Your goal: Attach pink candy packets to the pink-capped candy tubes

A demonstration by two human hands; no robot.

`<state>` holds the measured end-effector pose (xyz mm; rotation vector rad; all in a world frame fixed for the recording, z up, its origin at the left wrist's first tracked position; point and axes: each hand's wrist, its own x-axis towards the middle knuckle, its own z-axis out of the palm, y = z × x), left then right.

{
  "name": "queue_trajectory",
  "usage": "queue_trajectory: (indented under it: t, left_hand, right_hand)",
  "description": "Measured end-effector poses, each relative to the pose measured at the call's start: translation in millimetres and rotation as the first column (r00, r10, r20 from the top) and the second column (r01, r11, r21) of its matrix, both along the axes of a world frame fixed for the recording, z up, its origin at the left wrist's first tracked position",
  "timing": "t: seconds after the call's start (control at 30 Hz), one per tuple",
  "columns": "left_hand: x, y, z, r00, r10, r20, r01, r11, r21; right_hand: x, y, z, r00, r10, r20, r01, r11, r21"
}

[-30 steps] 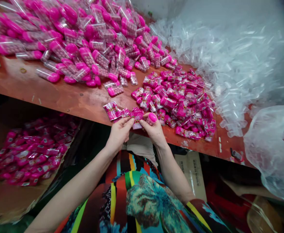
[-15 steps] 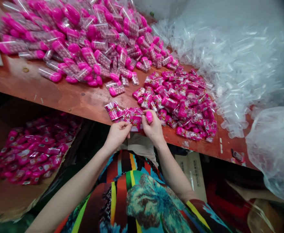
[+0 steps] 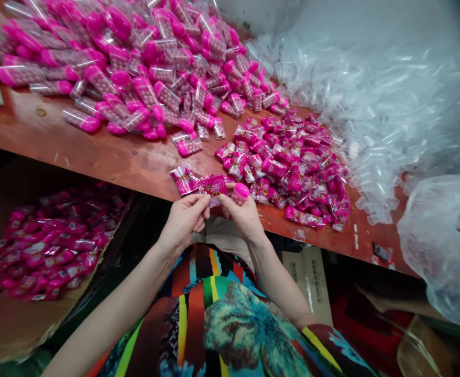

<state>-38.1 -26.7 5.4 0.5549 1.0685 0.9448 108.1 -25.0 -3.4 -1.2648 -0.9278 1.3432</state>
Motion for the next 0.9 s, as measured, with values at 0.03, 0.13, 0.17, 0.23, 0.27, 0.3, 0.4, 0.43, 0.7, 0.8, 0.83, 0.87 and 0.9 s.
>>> queue_trajectory:
  t: [0.03,0.13,0.17,0.23,0.27,0.3,0.4,0.43,0.7,0.8,0.83,0.87,0.9]
  left_hand:
    - [2.4,0.3,-1.2,1.000,0.001,0.011,-0.001,1.000,-0.006]
    - [4.6,2.1,-3.3,0.999,-0.032,0.018,0.032,0.999,-0.001]
    - [4.2,2.9,-3.4,0.999,-0.046,0.018,0.046,0.999,0.009]
    - [4.0,4.4,-3.4,0.998,-0.056,0.022,0.055,0.998,0.033]
    - [4.8,5.1,-3.5,0.999,-0.042,0.027,0.041,0.998,0.042]
    - [6.3,5.6,-3.7,0.999,-0.024,0.035,0.023,0.999,0.045]
    - [13.9,6.5,-4.4,0.997,0.027,0.068,-0.028,0.999,0.020]
    - [16.5,6.6,-4.5,0.996,0.036,0.078,-0.036,0.999,0.003]
    - [18.5,7.1,-1.7,0.984,-0.011,0.179,0.032,0.993,-0.113]
    - [15.5,6.9,-2.9,0.986,0.044,0.160,-0.028,0.995,-0.097]
    - [14.5,6.8,-3.1,0.986,0.069,0.150,-0.056,0.994,-0.091]
    - [13.7,6.6,-3.2,0.986,0.093,0.141,-0.082,0.993,-0.087]
    - [13.1,6.4,-3.0,0.984,0.113,0.134,-0.102,0.991,-0.088]
  right_hand:
    - [-1.1,-0.5,-0.1,1.000,-0.005,-0.003,0.005,1.000,0.009]
    - [0.7,-0.7,-1.5,0.998,0.046,-0.033,-0.046,0.999,-0.002]
    - [2.2,-0.9,-1.9,0.996,0.078,-0.045,-0.078,0.997,-0.017]
    - [4.6,-1.3,-2.6,0.992,0.113,-0.061,-0.115,0.993,-0.024]
    - [5.1,-1.7,-2.9,0.992,0.111,-0.065,-0.112,0.994,-0.017]
    - [4.9,-2.0,-3.4,0.993,0.099,-0.062,-0.100,0.995,-0.012]
    - [2.7,-2.6,-5.7,1.000,0.026,-0.017,-0.026,1.000,0.000]
    - [2.1,-2.7,-6.7,1.000,0.006,0.003,-0.006,1.000,0.002]
    - [9.2,1.5,-6.0,0.996,0.075,0.038,-0.074,0.997,-0.016]
    - [15.1,1.5,-6.1,0.993,0.112,-0.039,-0.115,0.990,-0.087]
    - [17.8,0.3,-6.6,0.991,0.113,-0.070,-0.120,0.987,-0.109]
    - [20.8,-1.8,-7.3,0.988,0.116,-0.104,-0.128,0.984,-0.126]
    - [24.0,-4.7,-7.9,0.983,0.122,-0.141,-0.141,0.980,-0.138]
